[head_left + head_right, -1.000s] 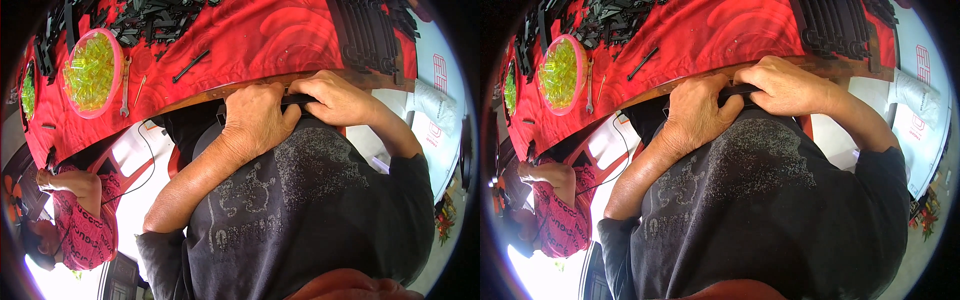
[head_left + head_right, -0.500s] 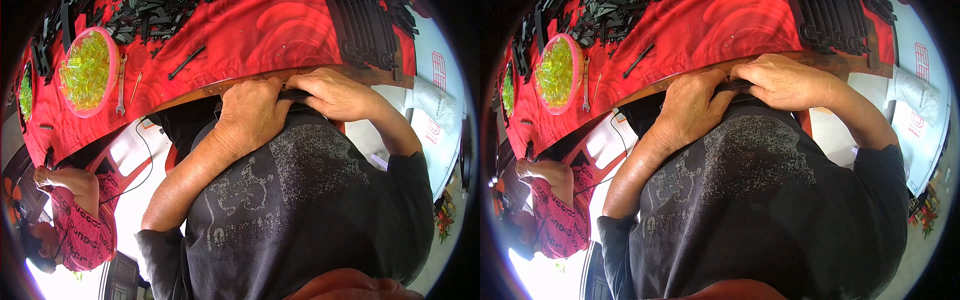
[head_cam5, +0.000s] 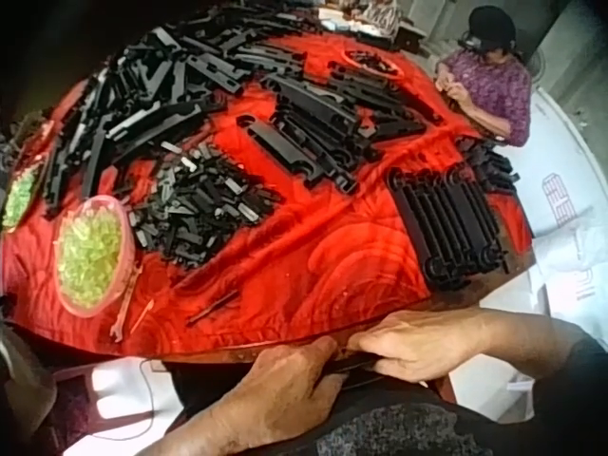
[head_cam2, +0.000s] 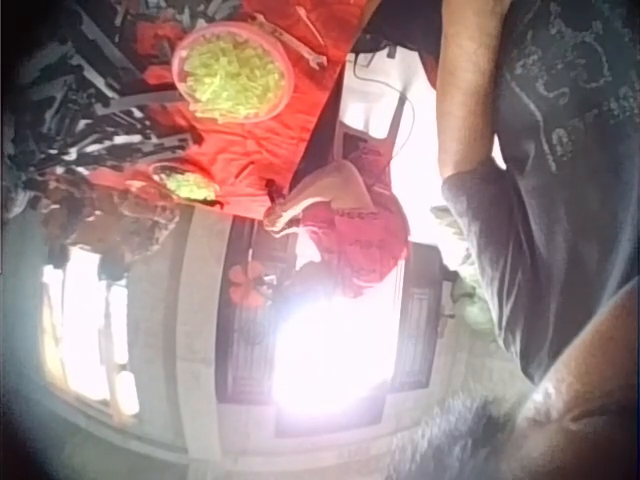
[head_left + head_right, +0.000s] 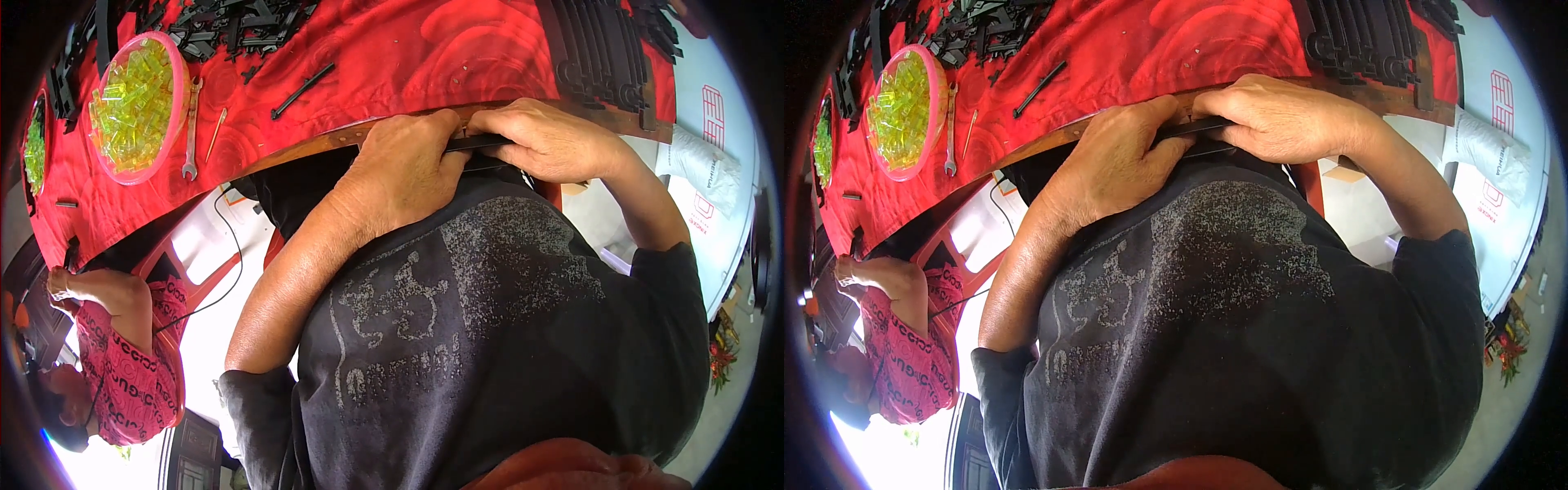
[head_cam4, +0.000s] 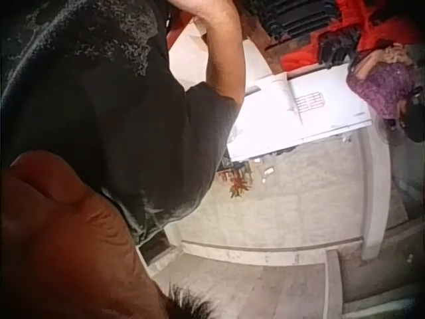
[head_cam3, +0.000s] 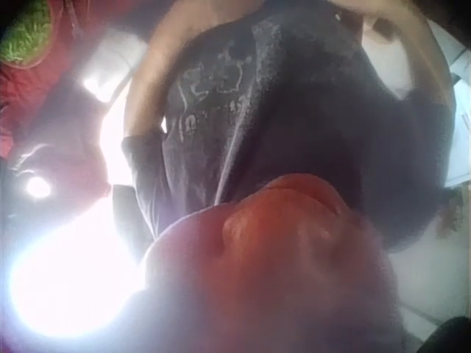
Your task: The person inserts a small plastic piece into a black plastic housing and fits black plastic components into the housing by hand.
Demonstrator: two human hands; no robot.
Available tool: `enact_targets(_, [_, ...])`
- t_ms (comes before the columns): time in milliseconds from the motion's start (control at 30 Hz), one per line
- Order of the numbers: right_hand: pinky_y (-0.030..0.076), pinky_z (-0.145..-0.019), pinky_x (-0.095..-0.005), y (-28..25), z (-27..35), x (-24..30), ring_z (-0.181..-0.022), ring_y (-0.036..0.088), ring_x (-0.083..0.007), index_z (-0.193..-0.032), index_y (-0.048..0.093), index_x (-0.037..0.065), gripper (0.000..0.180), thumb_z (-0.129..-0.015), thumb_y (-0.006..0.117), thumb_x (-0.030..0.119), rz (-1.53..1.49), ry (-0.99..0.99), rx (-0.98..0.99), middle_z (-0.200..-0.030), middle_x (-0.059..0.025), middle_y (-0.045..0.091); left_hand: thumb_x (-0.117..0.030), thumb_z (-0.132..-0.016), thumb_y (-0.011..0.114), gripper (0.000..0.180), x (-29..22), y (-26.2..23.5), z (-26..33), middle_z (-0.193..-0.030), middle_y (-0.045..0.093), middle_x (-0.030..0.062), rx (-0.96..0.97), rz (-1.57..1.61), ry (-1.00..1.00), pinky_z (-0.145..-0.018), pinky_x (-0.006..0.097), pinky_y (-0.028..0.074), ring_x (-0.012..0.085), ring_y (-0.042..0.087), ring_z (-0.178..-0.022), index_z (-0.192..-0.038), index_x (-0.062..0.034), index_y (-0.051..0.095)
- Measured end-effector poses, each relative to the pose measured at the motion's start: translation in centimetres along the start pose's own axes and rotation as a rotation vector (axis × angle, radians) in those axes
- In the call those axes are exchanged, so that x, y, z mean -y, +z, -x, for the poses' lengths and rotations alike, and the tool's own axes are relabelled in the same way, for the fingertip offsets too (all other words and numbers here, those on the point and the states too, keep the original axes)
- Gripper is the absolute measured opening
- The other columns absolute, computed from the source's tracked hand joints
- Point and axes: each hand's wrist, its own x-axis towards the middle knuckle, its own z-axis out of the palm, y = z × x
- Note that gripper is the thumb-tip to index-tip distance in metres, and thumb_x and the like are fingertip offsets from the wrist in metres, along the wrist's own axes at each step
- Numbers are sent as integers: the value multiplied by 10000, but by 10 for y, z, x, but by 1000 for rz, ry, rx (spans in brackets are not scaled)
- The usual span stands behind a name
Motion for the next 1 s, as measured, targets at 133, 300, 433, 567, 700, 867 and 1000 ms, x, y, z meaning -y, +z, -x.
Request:
enact_targets(133, [476, -971, -462, -1, 1, 0, -1093, 630, -401, -1250, 569, -49, 376, -921, 538, 130, -23, -10, 30, -1109, -253, 669, -163, -915, 604, 305, 2, 2, 1, -1012, 691, 247, 10, -29, -26, -880, 458, 510, 401, 665, -994, -1155, 24, 633])
enact_targets(300, [486, -888, -472, 11, 3, -4, -1012, 636, -414, -1181, 593, -48, 311, -966, 517, 164, 76, -82, -99, -1027, -258, 669, -158, -914, 601, 322, 3, 3, 1, -1003, 691, 247, 1, -57, -33, -863, 459, 518, 399, 671, -978, -1180, 21, 632])
enact_targets(433, [483, -861, -479, 15, 2, -5, -969, 640, -415, -1134, 609, -50, 283, -978, 495, 157, 74, -90, -134, -983, -257, 669, -159, -911, 601, 330, 3, 5, 1, -999, 691, 247, -18, -45, -11, -855, 460, 520, 399, 673, -965, -1189, 17, 634])
enact_targets(567, [489, -874, -472, 18, 0, -8, -968, 647, -405, -1133, 614, -55, 296, -984, 486, 167, 30, -81, -98, -981, -251, 675, -168, -902, 599, 312, 4, 7, 2, -980, 691, 246, -32, -63, -19, -848, 465, 519, 400, 672, -953, -1143, 26, 647])
enact_targets(700, [488, -899, -471, 18, 1, -7, -994, 642, -404, -1160, 607, -53, 315, -990, 483, 181, 27, -96, -100, -1011, -250, 675, -173, -888, 601, 279, 0, 4, 2, -939, 689, 245, -16, -71, -52, -831, 470, 516, 401, 672, -929, -1069, 29, 662])
enact_targets(867, [489, -916, -467, 22, 2, -7, -1010, 640, -404, -1179, 604, -52, 324, -987, 486, 180, 61, -86, -108, -1024, -248, 677, -181, -871, 615, 252, -5, 5, 5, -914, 689, 238, -16, -63, -97, -826, 473, 513, 403, 669, -907, -995, 32, 671])
enact_targets(1000, [498, -911, -469, 24, 3, -2, -1004, 645, -400, -1150, 626, -50, 293, -961, 516, 146, 69, -94, -154, -1012, -244, 683, -209, -842, 595, 264, -6, 10, 7, -872, 696, 237, -58, -75, -143, -836, 492, 527, 400, 680, -896, -898, 34, 682])
